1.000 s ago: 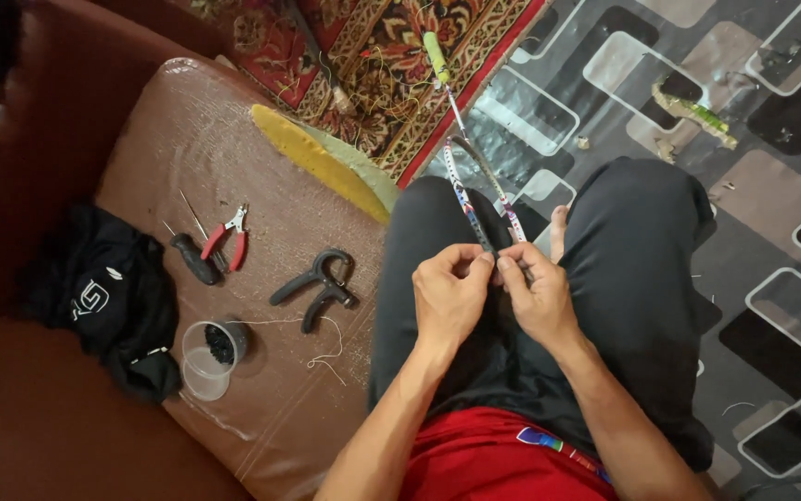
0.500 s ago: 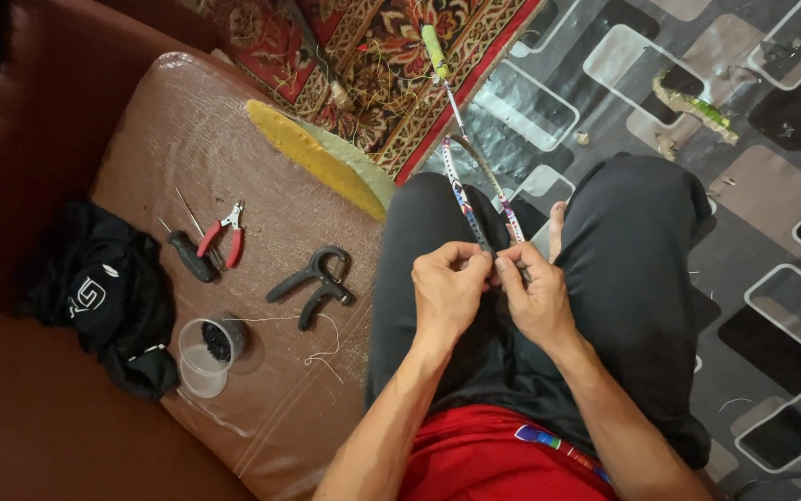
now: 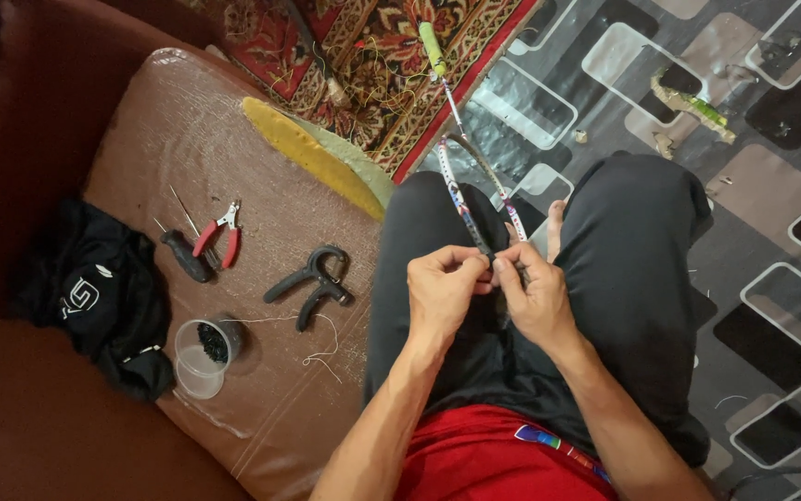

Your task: Manually threading and tensioning strings on a badminton racket frame using pliers and an awl.

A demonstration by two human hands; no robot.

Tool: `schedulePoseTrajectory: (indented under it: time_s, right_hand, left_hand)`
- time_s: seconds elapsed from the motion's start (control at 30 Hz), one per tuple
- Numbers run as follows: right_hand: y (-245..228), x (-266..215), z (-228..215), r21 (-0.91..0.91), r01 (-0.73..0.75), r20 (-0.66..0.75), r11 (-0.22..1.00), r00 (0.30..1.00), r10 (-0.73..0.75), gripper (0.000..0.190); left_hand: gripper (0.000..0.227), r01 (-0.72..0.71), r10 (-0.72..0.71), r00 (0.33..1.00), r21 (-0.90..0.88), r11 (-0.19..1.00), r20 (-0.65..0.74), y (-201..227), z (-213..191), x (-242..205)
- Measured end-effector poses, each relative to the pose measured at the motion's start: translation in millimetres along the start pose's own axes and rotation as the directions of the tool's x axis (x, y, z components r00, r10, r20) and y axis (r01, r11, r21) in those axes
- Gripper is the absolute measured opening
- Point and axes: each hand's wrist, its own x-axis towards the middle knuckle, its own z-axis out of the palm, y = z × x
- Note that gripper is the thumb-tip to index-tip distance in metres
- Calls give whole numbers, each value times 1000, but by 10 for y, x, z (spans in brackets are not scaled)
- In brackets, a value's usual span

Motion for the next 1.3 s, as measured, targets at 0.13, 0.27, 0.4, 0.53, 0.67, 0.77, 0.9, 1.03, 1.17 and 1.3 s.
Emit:
schedulePoseTrajectory:
  time_s: [0.13,0.27,0.4,0.53,0.67,0.77,0.9,1.03,1.17,1.3]
  right_hand:
    - [-206,16,-50,-66,24,10,998,1000,-23,16]
    - [205,-45,22,-78,28,8,997,1000,-27,16]
    - [195,-47,22,-64,7,5,998,1000,-7,16]
    - [227,-93,42,-30,-33,0,999,999,33,16]
    - [185,-76,95,6,-93,-10,996,996,93,15]
    - [354,-102,123,7,-134,-17,991,991,134,13]
    - [437,-95,19,-4,-120,35,993,992,120,12]
    - [549,-125,68,60,-223,17,973,975,222,14]
    - [609,-146,75,131,-321,-15,938,945,325,18]
    - [559,-128,81,-68,-165,-19,984,986,164,19]
  left_hand:
    - [18,-3,3,1000,3,1000,16,-55,10,19]
    - [19,11,-11,1000,-12,1000,8,-19,33,-22]
    - [17,19,-19,1000,-24,1000,-1,-31,58,-31]
    - [20,42,-43,999,-96,995,-14,-104,25,18]
    - [39,80,-75,997,-228,970,29,-180,7,50]
    - [34,29,-24,999,-260,965,23,-223,-37,-29]
    - [25,-129,117,989,-144,981,-85,-493,-204,-108]
    - [18,-460,608,734,435,774,-304,-543,-946,-270]
    - [20,-65,468,602,544,837,-648,-313,-1910,-404]
    - [28,193,432,633,671,716,-642,-528,-2877,-248]
